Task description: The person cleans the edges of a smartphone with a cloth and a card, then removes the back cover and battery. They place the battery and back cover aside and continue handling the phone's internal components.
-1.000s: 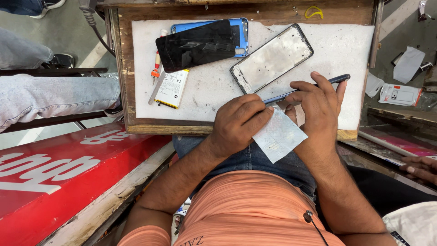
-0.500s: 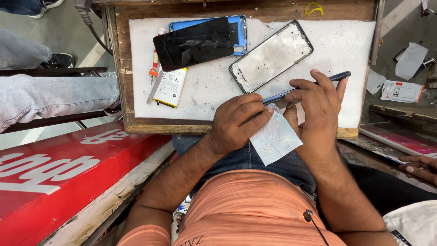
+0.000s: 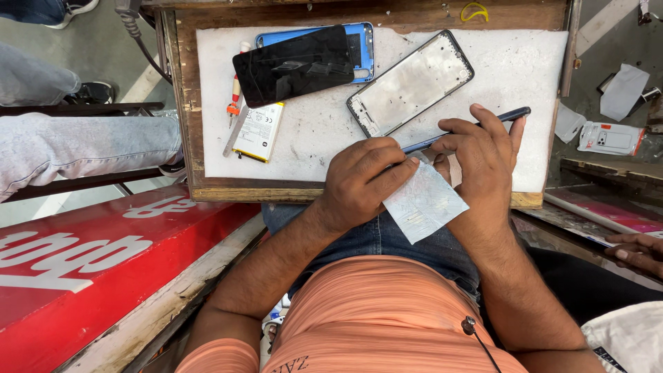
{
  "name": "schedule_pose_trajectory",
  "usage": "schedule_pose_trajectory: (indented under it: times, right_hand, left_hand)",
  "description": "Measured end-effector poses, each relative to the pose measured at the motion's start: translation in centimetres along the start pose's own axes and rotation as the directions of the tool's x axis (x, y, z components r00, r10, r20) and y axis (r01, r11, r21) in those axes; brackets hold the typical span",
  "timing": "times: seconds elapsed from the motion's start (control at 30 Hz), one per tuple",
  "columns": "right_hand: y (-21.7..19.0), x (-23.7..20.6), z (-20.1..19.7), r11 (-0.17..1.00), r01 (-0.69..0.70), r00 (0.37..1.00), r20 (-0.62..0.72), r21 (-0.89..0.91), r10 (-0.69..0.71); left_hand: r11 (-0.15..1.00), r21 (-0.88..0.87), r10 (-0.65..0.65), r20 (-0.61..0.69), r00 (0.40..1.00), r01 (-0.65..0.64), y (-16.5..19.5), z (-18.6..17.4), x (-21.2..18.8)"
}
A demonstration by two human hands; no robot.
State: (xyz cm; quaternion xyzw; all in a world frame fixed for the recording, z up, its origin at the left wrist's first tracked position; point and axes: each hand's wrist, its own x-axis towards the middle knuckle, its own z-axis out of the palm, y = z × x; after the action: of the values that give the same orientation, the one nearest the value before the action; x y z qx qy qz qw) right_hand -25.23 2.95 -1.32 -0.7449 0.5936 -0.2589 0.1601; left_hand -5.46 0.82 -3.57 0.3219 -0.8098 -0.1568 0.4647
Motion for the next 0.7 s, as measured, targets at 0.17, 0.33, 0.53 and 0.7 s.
schedule_pose_trajectory:
  times: [0.17, 0.33, 0.53, 0.7]
  right_hand:
    - [-0.1, -0.1, -0.3, 1.000, -0.007, 1.000, 0.013, -0.007, 0.007]
    - [0.1, 0.0, -0.4, 1.000, 0.002, 1.000, 0.013, -0.017, -0.002]
    - [-0.4, -0.1, -0.7, 1.000, -0.018, 1.000, 0.007, -0.010, 0.019]
    - [-0.7, -0.1, -1.3, 0.999, -0.014, 1.000, 0.020, -0.030, 0.014]
  left_hand:
    - [1.000, 0.017, -0.015, 0.004, 1.000, 0.015, 0.3, 0.1, 0.1]
    - [0.999, 0.038, -0.018, -0.001, 1.000, 0.018, 0.4, 0.5, 0.1]
    - [0.998, 0.067, 0.011, -0.010, 1.000, -0.010, 0.4, 0.8, 0.2]
    - [0.995, 0.100, 0.024, -0.007, 1.000, -0.023, 0.7, 0.8, 0.2]
